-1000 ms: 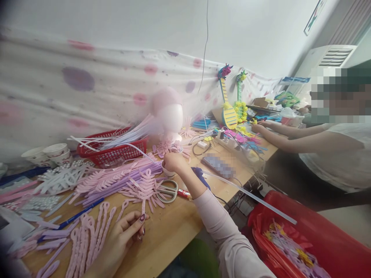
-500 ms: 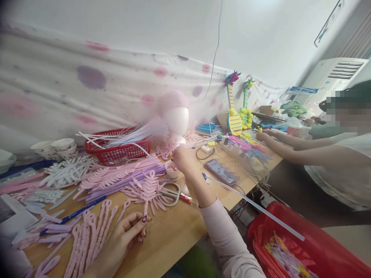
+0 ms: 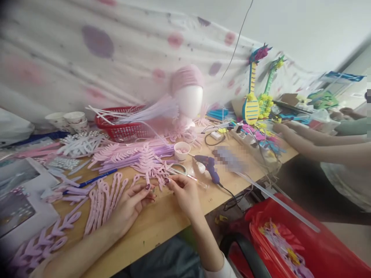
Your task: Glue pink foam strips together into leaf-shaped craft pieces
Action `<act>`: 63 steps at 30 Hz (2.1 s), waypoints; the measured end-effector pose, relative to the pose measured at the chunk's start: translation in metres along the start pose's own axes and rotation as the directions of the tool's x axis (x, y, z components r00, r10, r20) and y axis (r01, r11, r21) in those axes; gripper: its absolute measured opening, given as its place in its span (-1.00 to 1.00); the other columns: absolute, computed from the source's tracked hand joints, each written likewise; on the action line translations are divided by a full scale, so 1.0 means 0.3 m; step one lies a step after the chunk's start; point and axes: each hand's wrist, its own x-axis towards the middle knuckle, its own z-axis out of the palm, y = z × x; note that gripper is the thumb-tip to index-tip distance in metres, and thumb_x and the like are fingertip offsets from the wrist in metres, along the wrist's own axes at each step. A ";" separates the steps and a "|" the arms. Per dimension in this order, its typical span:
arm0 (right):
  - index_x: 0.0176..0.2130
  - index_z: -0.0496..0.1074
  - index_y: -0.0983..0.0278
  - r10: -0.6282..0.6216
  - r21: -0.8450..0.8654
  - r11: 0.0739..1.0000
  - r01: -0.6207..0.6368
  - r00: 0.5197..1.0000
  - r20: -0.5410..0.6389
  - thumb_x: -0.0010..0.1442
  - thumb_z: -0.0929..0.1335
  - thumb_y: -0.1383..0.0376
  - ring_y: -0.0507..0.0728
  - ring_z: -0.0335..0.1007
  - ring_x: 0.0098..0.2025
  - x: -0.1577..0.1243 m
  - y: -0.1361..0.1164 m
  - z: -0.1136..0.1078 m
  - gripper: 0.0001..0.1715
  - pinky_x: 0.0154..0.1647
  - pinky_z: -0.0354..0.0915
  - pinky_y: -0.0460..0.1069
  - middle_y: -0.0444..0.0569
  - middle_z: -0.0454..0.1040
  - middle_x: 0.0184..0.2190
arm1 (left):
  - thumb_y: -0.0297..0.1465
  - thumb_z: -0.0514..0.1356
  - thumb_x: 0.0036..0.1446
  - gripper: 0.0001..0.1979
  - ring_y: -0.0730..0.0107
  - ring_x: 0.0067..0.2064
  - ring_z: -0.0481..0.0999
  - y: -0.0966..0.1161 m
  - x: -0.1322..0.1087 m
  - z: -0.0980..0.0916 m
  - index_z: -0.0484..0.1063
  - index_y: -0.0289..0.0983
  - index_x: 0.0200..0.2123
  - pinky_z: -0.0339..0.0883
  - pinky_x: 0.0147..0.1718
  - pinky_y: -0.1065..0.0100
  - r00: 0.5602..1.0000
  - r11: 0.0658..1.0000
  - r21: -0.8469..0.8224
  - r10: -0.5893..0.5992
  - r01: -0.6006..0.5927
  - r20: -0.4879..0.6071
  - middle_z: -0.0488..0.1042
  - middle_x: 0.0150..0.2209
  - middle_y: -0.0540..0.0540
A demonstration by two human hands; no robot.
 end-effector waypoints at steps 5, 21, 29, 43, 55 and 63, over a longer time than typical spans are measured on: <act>-0.43 0.58 0.28 -0.027 0.073 0.997 0.030 0.999 -0.044 -0.02 0.46 0.17 0.11 0.41 -0.40 -0.035 0.024 0.035 -0.79 -0.37 0.29 -0.04 -0.02 0.57 -0.44 | -0.28 0.48 -0.27 -0.72 0.45 -0.41 0.47 0.003 -0.001 0.002 0.62 -0.32 -0.46 0.38 -0.35 0.45 0.999 1.000 0.007 -0.008 0.007 0.032 0.54 -0.50 -0.05; -0.41 0.53 0.28 0.052 0.155 0.986 -0.052 0.999 0.003 -0.03 0.47 0.02 0.06 0.32 -0.52 -0.064 0.027 0.048 -0.63 -0.46 0.28 -0.04 -0.11 0.46 -0.57 | -0.26 0.45 -0.21 -0.73 0.33 -0.35 0.52 -0.008 -0.001 -0.011 0.65 -0.31 -0.42 0.40 -0.21 0.34 0.996 0.992 0.121 0.010 -0.021 0.088 0.61 -0.44 -0.12; -0.41 0.44 0.30 0.031 0.093 0.995 -0.044 0.989 0.142 0.06 0.40 -0.07 0.02 0.24 -0.53 -0.063 0.023 0.030 -0.53 -0.47 0.19 -0.07 -0.14 0.36 -0.57 | -0.27 0.39 -0.10 -0.77 0.33 -0.33 0.51 -0.008 0.002 -0.019 0.65 -0.31 -0.39 0.38 -0.21 0.34 0.991 0.980 0.190 0.032 -0.056 0.131 0.61 -0.43 -0.12; -0.28 0.45 0.24 -0.195 0.014 0.980 0.200 0.935 0.297 0.23 0.35 0.19 0.11 0.40 -0.24 -0.053 0.031 -0.016 -0.83 -0.18 0.31 -0.01 -0.05 0.47 -0.33 | -0.28 0.40 -0.11 -0.77 0.31 -0.33 0.49 0.000 0.003 -0.026 0.65 -0.33 -0.40 0.34 -0.21 0.31 0.988 0.975 0.221 0.003 -0.038 0.155 0.61 -0.43 -0.15; -0.34 0.50 0.22 -0.380 -0.218 0.872 0.439 0.887 0.263 0.23 0.33 0.32 0.12 0.42 -0.32 -0.046 0.026 -0.029 -0.87 -0.25 0.34 0.00 -0.05 0.49 -0.39 | -0.30 0.46 -0.26 -0.76 0.37 -0.41 0.48 0.016 0.001 -0.005 0.64 -0.34 -0.50 0.33 -0.26 0.36 0.994 0.992 0.128 -0.033 0.019 0.103 0.58 -0.53 -0.12; -0.30 0.58 0.17 -0.448 -0.271 0.839 0.473 0.881 0.151 0.20 0.35 0.36 0.14 0.49 -0.29 -0.076 0.044 0.003 -0.83 -0.25 0.39 0.01 -0.02 0.56 -0.36 | -0.34 0.45 -0.25 -0.79 0.39 -0.37 0.49 0.005 0.005 -0.011 0.64 -0.34 -0.50 0.31 -0.21 0.38 0.998 1.000 0.022 -0.012 0.010 0.057 0.59 -0.50 -0.10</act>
